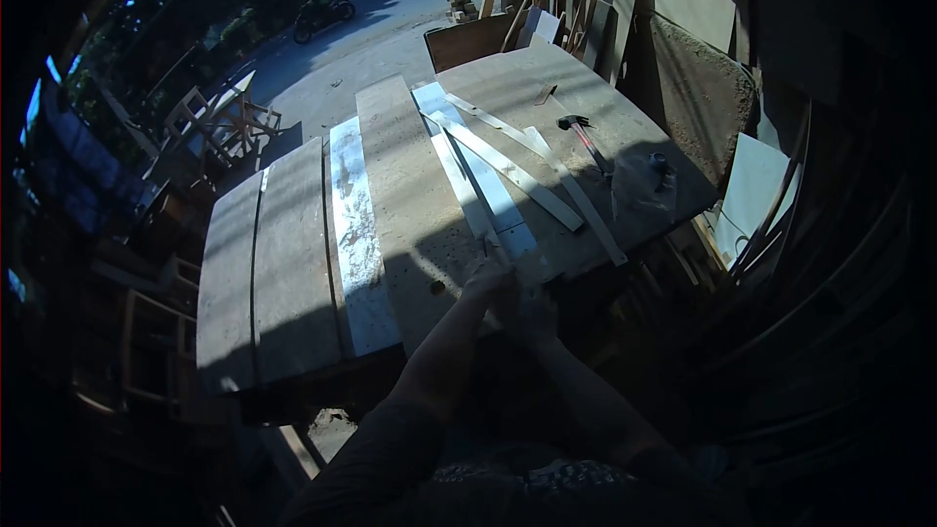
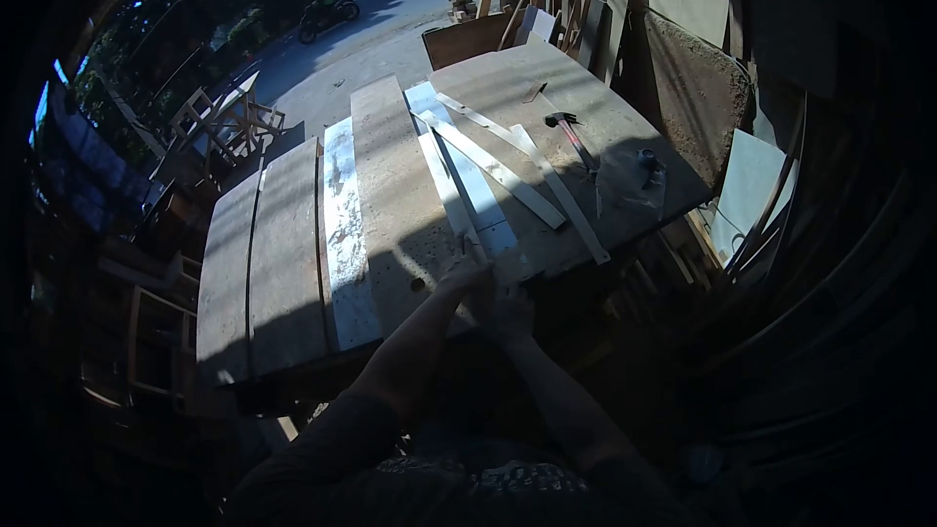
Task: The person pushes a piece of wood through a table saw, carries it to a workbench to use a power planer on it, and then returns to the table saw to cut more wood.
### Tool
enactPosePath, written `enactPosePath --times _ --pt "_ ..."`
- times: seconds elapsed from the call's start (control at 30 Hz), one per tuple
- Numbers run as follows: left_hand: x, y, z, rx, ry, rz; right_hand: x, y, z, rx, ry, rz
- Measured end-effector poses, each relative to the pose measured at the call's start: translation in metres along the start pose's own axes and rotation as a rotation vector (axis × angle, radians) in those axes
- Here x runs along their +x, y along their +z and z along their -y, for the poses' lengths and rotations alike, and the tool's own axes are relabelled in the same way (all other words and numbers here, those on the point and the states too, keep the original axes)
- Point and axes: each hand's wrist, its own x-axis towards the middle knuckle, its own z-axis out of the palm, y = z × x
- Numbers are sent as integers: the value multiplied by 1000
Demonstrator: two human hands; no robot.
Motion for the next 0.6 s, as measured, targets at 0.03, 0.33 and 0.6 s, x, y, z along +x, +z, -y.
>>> enactPosePath --times 0.03,0.33,0.6 --pt "1 0 1 1 10 8 -1 0 2 2 2 9" --pt "24 -6 26 -77 98 111 8 9 2 169 53 2" --pt "22 -24 26 -62 119 133 15 12 2 181 41 26"
